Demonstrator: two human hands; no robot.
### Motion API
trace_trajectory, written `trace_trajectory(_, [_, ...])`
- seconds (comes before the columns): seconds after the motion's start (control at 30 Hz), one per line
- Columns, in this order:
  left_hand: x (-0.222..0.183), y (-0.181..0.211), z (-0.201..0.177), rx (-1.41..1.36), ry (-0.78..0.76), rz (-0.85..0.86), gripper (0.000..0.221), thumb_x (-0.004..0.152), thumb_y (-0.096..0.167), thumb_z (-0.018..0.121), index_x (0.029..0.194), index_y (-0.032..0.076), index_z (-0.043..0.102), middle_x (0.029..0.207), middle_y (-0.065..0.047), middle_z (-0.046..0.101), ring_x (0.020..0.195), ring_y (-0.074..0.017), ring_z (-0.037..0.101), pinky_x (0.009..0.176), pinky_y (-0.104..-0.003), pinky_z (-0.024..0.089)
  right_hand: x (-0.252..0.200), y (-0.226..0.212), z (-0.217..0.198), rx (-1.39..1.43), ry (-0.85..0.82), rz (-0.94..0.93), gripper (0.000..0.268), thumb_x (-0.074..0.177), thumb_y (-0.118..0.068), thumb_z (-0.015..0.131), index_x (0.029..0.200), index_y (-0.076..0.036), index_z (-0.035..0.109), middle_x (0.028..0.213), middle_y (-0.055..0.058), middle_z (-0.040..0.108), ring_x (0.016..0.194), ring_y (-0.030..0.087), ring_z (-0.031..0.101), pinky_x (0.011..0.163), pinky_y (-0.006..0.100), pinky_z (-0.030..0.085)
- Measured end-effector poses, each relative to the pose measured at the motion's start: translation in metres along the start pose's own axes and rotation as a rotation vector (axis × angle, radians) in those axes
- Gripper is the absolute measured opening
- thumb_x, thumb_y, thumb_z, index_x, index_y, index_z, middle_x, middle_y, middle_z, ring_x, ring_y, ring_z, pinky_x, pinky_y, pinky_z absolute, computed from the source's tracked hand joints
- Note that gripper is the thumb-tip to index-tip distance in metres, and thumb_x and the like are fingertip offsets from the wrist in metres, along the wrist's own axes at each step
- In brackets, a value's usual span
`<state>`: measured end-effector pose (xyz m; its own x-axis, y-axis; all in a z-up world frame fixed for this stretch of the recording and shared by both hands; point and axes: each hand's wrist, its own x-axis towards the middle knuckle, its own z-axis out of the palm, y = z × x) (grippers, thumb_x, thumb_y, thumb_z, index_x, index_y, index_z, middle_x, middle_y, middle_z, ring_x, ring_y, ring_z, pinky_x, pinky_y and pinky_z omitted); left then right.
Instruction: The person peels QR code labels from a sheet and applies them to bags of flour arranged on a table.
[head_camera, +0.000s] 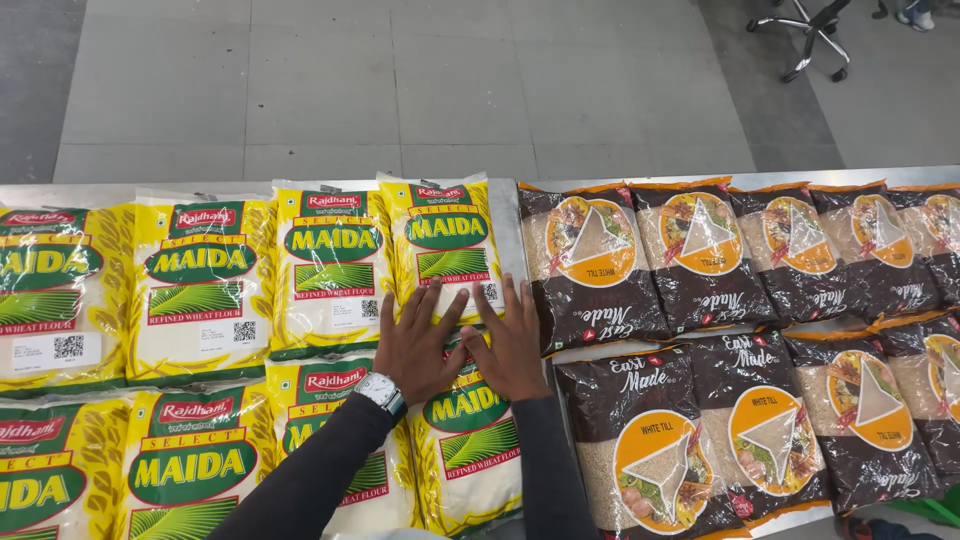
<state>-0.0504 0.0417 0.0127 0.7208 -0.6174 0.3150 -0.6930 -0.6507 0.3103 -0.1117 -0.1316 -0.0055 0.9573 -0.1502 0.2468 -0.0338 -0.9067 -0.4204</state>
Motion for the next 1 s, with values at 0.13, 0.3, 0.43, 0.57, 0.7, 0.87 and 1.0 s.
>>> trace_trajectory(0.13, [-0.005, 0.000, 0.003, 0.014, 0.041, 0.017, 0.069, 0.092, 0.052, 0.052, 0.154, 0.021, 0.042, 0.156, -0.019, 0.040, 0.143, -0.0352, 0.038, 0.115, -0.069, 0.015, 0.001, 0.010, 0.014, 0.070, -0.007, 0.134, 0.083, 0.101, -0.063, 0.047, 0.158, -0.005, 0.034, 0.161, 0.033, 0.026, 0.152, 0.053, 0.016, 0.120, 0.058, 0.019])
trace_trajectory(0.3, [-0.010, -0.002, 0.000, -0.015, -0.024, -0.004, 0.078, 0.091, 0.054, 0.054, 0.153, 0.011, 0.039, 0.157, -0.019, 0.038, 0.146, -0.0350, 0.034, 0.115, -0.070, 0.014, -0.004, 0.014, 0.019, 0.103, 0.048, 0.187, 0.089, 0.101, -0.066, 0.047, 0.157, 0.002, 0.030, 0.161, 0.034, 0.025, 0.153, 0.052, 0.018, 0.122, 0.057, 0.019])
trace_trajectory(0.43, [-0.010, -0.004, -0.007, -0.060, -0.110, -0.043, 0.085, 0.088, 0.054, 0.057, 0.151, 0.001, 0.036, 0.158, -0.019, 0.036, 0.148, -0.0337, 0.032, 0.114, -0.070, 0.014, -0.001, -0.004, 0.003, -0.036, 0.076, 0.040, 0.084, 0.100, -0.067, 0.044, 0.161, -0.011, 0.033, 0.164, 0.033, 0.022, 0.152, 0.053, 0.016, 0.121, 0.061, 0.017])
trace_trajectory(0.57, [-0.013, -0.009, -0.005, -0.101, -0.127, -0.034, 0.086, 0.086, 0.051, 0.059, 0.150, -0.001, 0.036, 0.158, -0.020, 0.036, 0.147, -0.0353, 0.031, 0.114, -0.068, 0.017, 0.005, -0.018, 0.005, -0.164, 0.031, -0.046, 0.079, 0.098, -0.069, 0.043, 0.161, -0.021, 0.036, 0.165, 0.031, 0.021, 0.152, 0.054, 0.015, 0.120, 0.064, 0.014])
trace_trajectory(0.7, [-0.019, -0.008, -0.019, -0.077, -0.217, -0.066, 0.082, 0.086, 0.046, 0.059, 0.149, -0.002, 0.036, 0.158, -0.022, 0.035, 0.149, -0.0363, 0.030, 0.116, -0.065, 0.018, 0.009, -0.028, 0.004, -0.234, -0.033, -0.078, 0.076, 0.097, -0.070, 0.044, 0.159, -0.027, 0.038, 0.165, 0.028, 0.022, 0.152, 0.054, 0.012, 0.119, 0.068, 0.009])
trace_trajectory(0.87, [-0.046, 0.003, -0.078, -0.045, -0.397, -0.126, 0.080, 0.087, 0.046, 0.059, 0.148, -0.001, 0.036, 0.154, -0.023, 0.037, 0.147, -0.0379, 0.030, 0.117, -0.063, 0.018, 0.004, -0.029, -0.001, -0.147, -0.019, -0.118, 0.070, 0.097, -0.070, 0.043, 0.154, -0.029, 0.049, 0.165, 0.028, 0.025, 0.152, 0.055, 0.013, 0.119, 0.067, 0.009])
trace_trajectory(1.0, [-0.110, -0.005, -0.089, -0.259, -0.584, 0.068, 0.091, 0.087, 0.064, 0.068, 0.151, 0.005, 0.041, 0.153, -0.026, 0.041, 0.145, -0.0443, 0.032, 0.112, -0.063, 0.018, -0.005, -0.027, -0.003, -0.056, 0.054, -0.054, 0.067, 0.098, -0.069, 0.043, 0.147, -0.026, 0.060, 0.162, 0.028, 0.032, 0.151, 0.054, 0.019, 0.120, 0.065, 0.013])
